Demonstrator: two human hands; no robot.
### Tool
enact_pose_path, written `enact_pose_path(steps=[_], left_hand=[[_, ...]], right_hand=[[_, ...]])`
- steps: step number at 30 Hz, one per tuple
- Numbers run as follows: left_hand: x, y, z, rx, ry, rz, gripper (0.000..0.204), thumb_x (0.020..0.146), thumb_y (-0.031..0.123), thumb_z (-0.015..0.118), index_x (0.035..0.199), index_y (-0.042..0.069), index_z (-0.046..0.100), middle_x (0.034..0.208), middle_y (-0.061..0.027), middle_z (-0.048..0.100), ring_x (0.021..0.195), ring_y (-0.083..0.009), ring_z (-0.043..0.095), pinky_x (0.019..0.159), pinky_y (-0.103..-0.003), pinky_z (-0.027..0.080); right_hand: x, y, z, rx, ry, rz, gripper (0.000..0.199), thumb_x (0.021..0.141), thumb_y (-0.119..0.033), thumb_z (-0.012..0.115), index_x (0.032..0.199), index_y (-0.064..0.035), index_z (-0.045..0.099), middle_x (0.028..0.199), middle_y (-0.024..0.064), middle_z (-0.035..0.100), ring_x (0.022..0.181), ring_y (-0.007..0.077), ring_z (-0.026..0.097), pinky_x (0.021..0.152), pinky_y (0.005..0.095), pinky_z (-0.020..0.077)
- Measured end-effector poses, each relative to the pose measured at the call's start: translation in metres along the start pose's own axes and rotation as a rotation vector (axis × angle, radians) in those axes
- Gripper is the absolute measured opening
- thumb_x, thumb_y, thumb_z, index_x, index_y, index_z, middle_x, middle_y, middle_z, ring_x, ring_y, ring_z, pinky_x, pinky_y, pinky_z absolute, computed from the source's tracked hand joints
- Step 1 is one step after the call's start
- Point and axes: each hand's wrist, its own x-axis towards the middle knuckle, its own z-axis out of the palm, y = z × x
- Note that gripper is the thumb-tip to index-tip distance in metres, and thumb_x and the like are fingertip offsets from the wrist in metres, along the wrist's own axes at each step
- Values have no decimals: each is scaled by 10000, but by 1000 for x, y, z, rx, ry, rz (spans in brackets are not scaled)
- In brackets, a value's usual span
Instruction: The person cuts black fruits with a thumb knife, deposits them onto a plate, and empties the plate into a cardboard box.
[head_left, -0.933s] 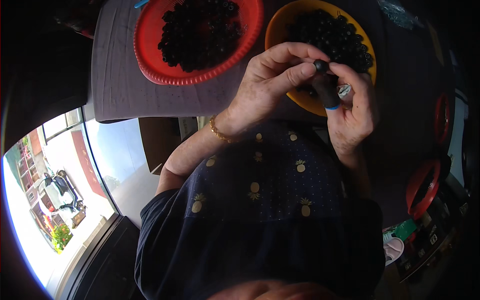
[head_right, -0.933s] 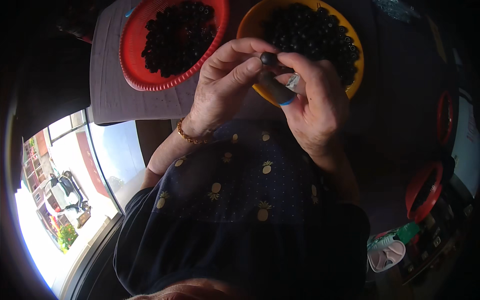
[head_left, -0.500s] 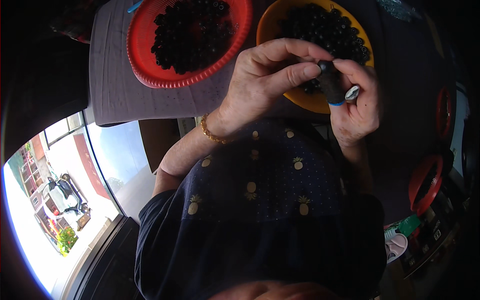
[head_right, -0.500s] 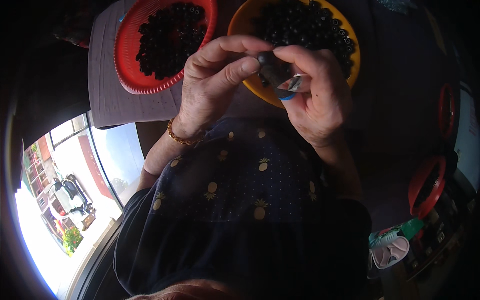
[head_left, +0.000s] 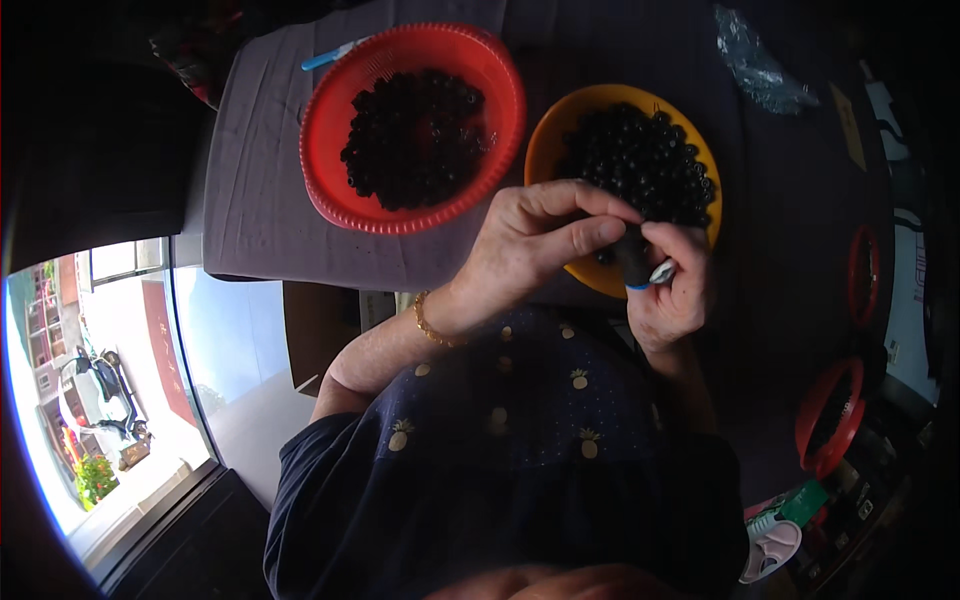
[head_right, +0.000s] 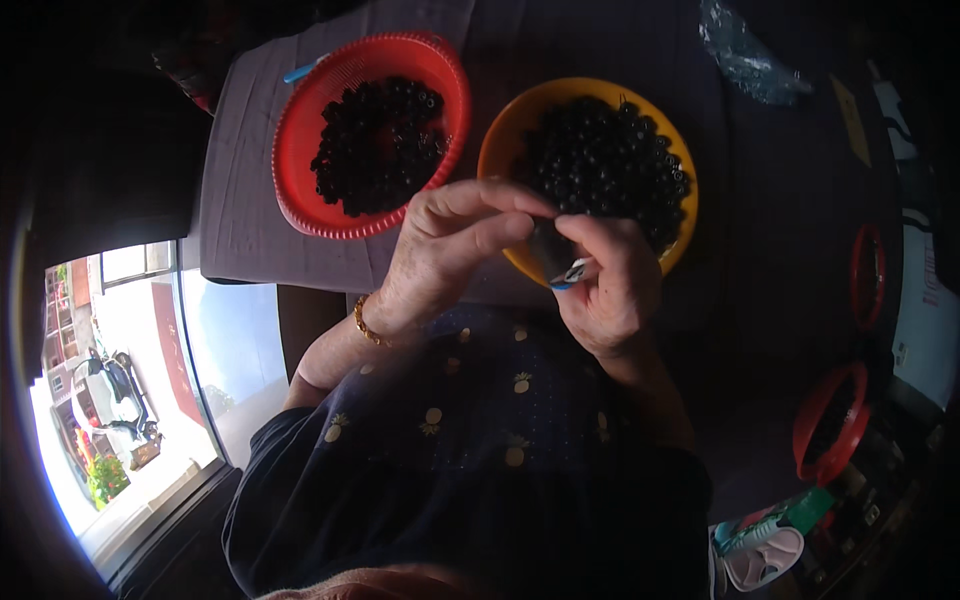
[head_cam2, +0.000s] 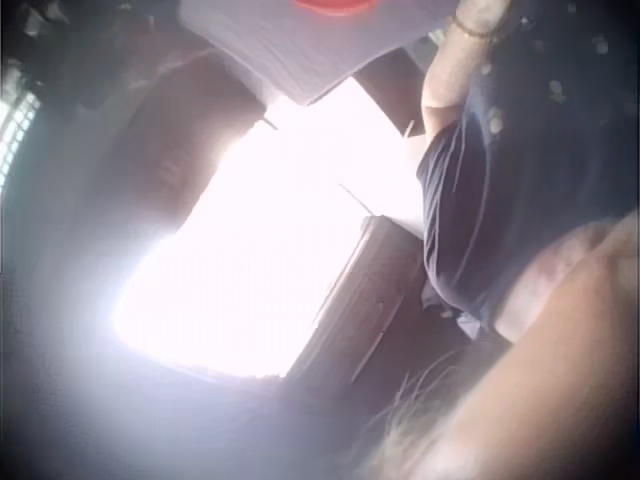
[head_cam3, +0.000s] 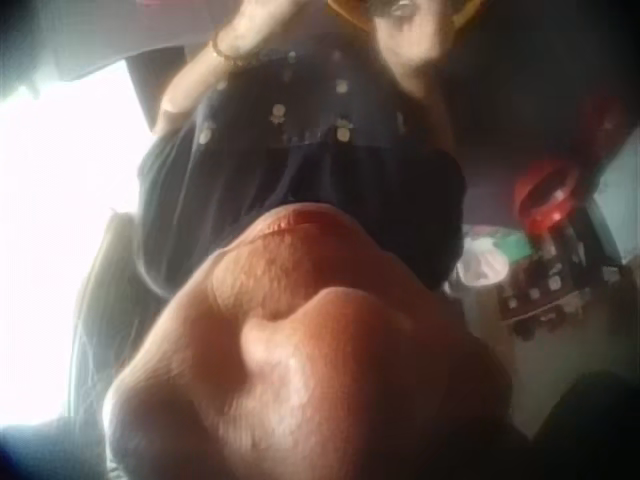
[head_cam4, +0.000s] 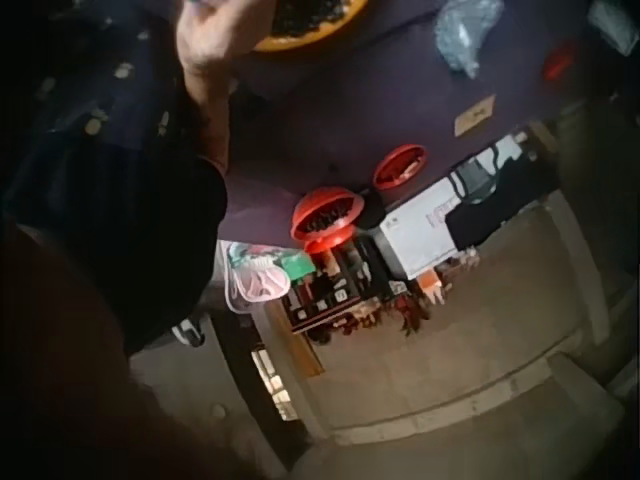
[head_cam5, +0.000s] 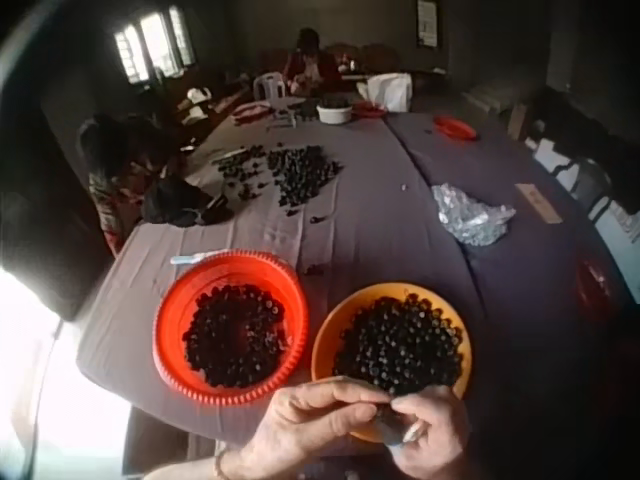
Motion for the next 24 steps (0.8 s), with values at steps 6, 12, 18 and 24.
enact_pose_path(steps=[6,12,18,24], left_hand=[[-3,1,4,-123,-8,-15,122,853,56,596,963,17,632,930,-33,639,872,-85,582,793,-229,469],[-18,16,7,-115,-23,105,101,856,97,605,922,24,626,909,-18,636,846,-72,580,764,-209,465],[-35,24,10,2,17,138,135,844,106,612,940,13,632,905,-24,639,846,-74,582,772,-212,465],[-48,29,9,-36,-14,160,88,839,92,616,883,16,614,877,-22,632,830,-73,581,753,-213,470]], right_hand=[[3,-1,5,-21,52,-56,224,760,37,641,963,-10,558,779,81,559,648,190,548,567,268,443],[15,-20,9,-68,92,-222,204,776,32,619,967,11,551,764,94,572,612,214,559,531,287,451],[8,-31,7,-30,96,-191,183,799,35,582,979,12,554,779,100,567,643,216,564,554,286,455],[3,-46,10,-127,92,-268,191,798,32,578,986,7,556,787,103,567,656,221,569,561,297,459]])
